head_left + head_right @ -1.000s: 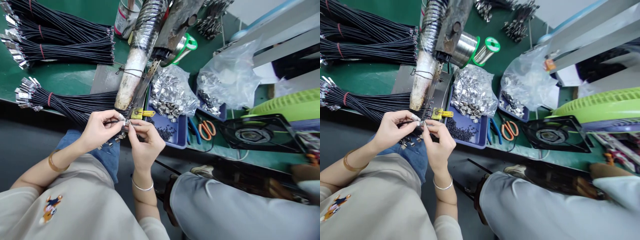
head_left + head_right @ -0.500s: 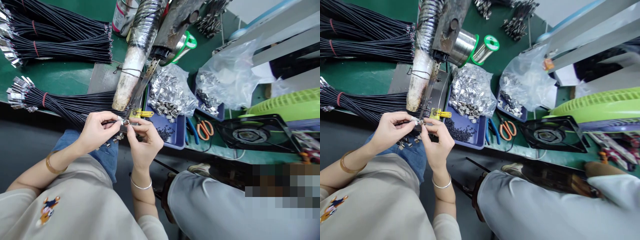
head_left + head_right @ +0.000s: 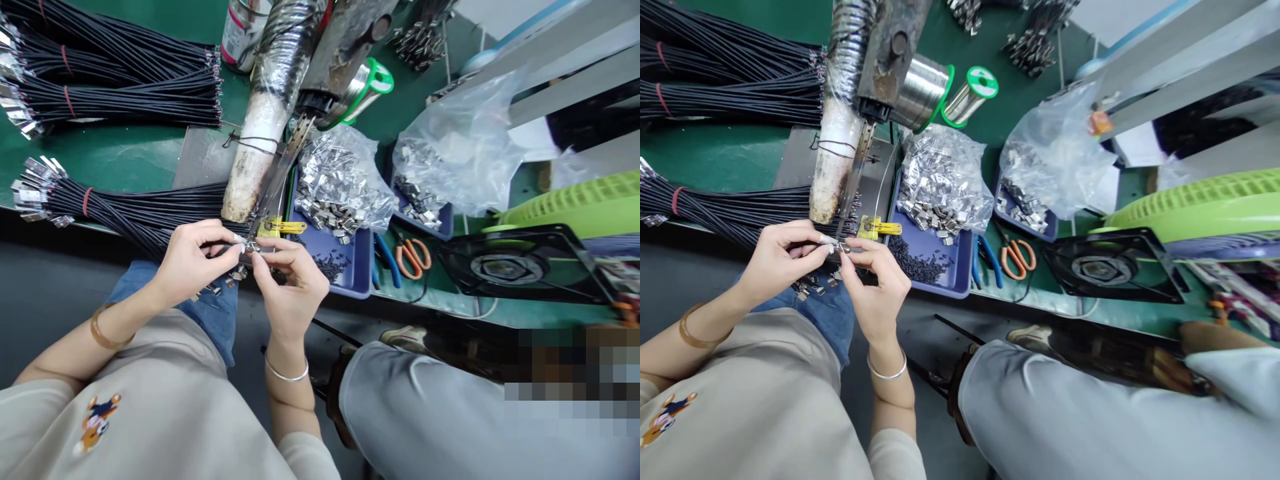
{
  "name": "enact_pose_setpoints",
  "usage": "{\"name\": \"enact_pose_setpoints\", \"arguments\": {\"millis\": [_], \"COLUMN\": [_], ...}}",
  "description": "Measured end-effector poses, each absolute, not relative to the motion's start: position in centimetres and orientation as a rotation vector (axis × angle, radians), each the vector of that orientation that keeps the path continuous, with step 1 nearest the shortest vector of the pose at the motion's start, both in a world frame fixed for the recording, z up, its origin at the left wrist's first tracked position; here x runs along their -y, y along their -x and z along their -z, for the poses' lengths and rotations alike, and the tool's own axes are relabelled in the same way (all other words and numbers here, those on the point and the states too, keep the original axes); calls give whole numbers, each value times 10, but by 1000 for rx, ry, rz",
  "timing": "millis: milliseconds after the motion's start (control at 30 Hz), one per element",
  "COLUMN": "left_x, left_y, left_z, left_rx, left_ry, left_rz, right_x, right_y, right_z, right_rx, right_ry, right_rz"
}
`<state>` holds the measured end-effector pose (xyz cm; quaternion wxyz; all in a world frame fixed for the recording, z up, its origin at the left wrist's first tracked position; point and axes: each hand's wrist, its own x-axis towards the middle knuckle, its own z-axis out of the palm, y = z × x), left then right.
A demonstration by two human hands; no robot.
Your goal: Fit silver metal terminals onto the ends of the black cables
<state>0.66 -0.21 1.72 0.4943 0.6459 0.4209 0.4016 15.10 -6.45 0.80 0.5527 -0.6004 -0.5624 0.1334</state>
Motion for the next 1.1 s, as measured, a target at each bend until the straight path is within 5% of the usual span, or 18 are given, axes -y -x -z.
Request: {"name": "enact_pose_setpoints", "arguments": {"millis": [1100], "left_x": [-1], "left_y": [-11], "left_z": [-21], "left_rx": [-1065], "left_ry": [-1453], "left_rz": [-838], "right_x": [68], "right_y": [-154], "right_z": [-10], "right_rx": [1520], "right_ry": [1404], "right_rz": [-145]}}
